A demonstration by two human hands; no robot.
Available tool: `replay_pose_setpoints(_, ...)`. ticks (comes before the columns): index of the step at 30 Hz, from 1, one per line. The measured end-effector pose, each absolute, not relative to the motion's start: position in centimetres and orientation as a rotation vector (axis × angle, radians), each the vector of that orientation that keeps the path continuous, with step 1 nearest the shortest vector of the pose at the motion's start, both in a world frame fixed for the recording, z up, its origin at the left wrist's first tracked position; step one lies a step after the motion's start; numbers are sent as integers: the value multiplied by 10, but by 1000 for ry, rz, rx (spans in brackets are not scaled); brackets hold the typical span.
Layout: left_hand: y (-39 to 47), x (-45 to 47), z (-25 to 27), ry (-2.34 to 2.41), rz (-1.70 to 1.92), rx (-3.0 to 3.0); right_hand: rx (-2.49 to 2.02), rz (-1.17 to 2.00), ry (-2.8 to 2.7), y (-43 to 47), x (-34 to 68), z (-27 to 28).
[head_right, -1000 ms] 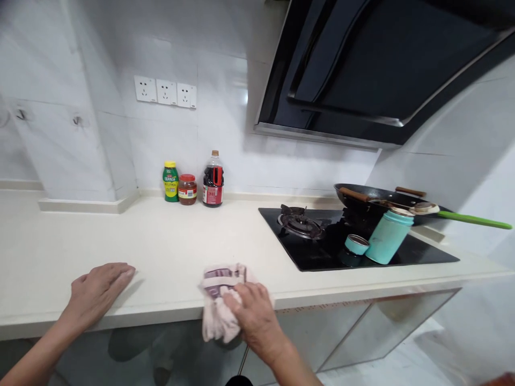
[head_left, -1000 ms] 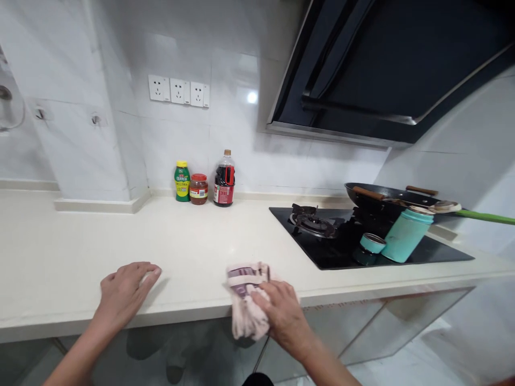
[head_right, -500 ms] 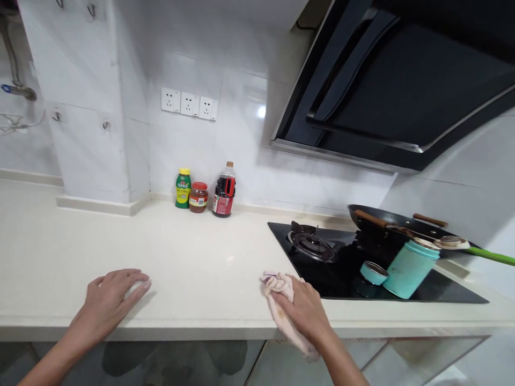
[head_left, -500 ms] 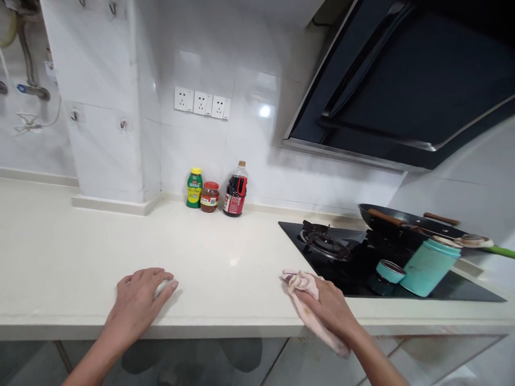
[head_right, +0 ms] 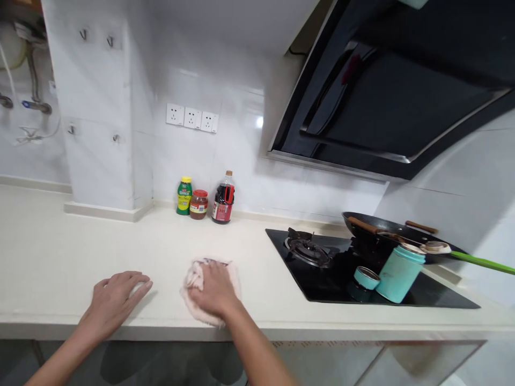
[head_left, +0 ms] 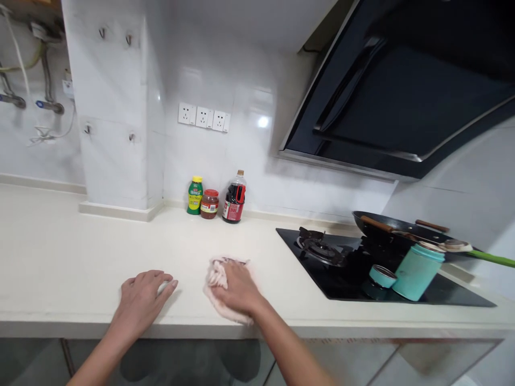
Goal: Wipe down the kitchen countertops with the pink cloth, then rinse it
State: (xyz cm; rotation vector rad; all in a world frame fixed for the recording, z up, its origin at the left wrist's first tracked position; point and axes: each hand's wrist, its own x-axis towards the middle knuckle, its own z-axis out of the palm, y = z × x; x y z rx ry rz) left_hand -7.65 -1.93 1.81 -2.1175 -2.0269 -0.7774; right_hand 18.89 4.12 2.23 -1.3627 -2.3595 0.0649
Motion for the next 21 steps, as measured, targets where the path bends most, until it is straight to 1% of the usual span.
replay_pose_setpoints(3, -22, -79, 17, -2023, -762, -2117, -1084, 153, -2481, 17, 195, 22)
replay_pose_setpoints(6, -24, -81, 14, -1978, -749, -2127, -1039, 166, -2464, 0, 233, 24)
replay_pose_setpoints(8, -24, -85, 13, -1952, -719, -2151, -1158, 82, -2390, -6, 270, 21)
replay_pose_setpoints(10, -22, -92, 17, -1933, -655, -2238, -1328, -75, -2310, -7, 309, 14)
replay_pose_setpoints(12, -16, -107, 23, -1913, -573, -2350, -1490, -246, -2231, -3, 345, 5)
replay_pose_setpoints(14, -9, -128, 29, -1917, -523, -2357, -1617, -333, -2148, 4, 371, -3)
replay_pose_setpoints(17, 1, -168, 27, -1988, -494, -2155, -1700, -267, -2078, 20, 387, -12)
replay_pose_setpoints(21, -1, -215, 2, -2038, -526, -2072, -1766, -249, -2006, 58, 390, -15)
